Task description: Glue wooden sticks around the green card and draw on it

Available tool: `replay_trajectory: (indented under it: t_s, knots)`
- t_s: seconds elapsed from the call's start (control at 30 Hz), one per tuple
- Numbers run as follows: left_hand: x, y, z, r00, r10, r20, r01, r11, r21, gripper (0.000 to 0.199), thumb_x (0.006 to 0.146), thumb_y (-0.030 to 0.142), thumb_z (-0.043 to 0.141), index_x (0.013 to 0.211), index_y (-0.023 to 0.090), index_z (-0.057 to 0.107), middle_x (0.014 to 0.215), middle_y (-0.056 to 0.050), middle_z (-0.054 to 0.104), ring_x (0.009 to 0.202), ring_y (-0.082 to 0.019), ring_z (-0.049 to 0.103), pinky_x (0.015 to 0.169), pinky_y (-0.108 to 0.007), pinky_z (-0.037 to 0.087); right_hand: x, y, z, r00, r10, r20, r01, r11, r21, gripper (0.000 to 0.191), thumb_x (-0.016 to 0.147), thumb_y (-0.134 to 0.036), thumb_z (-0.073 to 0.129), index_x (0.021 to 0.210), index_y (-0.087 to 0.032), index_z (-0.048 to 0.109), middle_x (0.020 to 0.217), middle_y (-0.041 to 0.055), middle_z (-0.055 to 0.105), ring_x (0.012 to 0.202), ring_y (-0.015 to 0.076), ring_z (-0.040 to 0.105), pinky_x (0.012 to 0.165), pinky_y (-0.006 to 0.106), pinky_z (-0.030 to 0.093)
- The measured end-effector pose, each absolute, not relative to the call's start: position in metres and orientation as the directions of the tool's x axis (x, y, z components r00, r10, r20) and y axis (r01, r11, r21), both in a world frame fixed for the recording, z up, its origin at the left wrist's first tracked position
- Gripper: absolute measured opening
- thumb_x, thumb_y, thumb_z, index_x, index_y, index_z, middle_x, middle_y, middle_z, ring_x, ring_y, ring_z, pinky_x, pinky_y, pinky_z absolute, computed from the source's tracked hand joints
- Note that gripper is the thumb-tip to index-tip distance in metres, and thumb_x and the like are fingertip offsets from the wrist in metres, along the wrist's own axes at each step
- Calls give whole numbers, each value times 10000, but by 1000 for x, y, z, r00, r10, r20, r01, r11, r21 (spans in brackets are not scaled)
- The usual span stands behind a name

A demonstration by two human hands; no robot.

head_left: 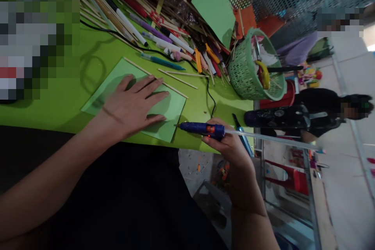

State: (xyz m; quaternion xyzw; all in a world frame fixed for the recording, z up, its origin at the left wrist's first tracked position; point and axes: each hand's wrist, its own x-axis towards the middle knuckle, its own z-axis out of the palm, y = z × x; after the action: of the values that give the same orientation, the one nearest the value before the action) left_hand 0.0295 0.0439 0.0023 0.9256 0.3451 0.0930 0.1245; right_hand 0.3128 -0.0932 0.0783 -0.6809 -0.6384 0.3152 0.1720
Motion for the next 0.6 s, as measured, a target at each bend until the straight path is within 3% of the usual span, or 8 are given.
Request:
replay_trajectory:
  t_s: [0.23,0.6]
  knots:
    - [32,44,7,714,694,91,650,-705,283,578,1063,537,423,1555,239,480,1715,-90,331,1589,-304,288,1279,-582,170,315,-88,75,54,986,-155,759,-142,-635,298,895,-503,731,946,-238,603,909,23,610,821,209,595,754,334,467]
    - [32,46,7,706,700,109,644,-698,313,590,1072,546,386,1563,227,464,1738,-83,268,1589,-333,280,1275,-595,163,318,-80,70,63,983,-175,764,-160,-625,296,897,-506,727,922,-238,605,888,14,610,786,196,590,729,323,450]
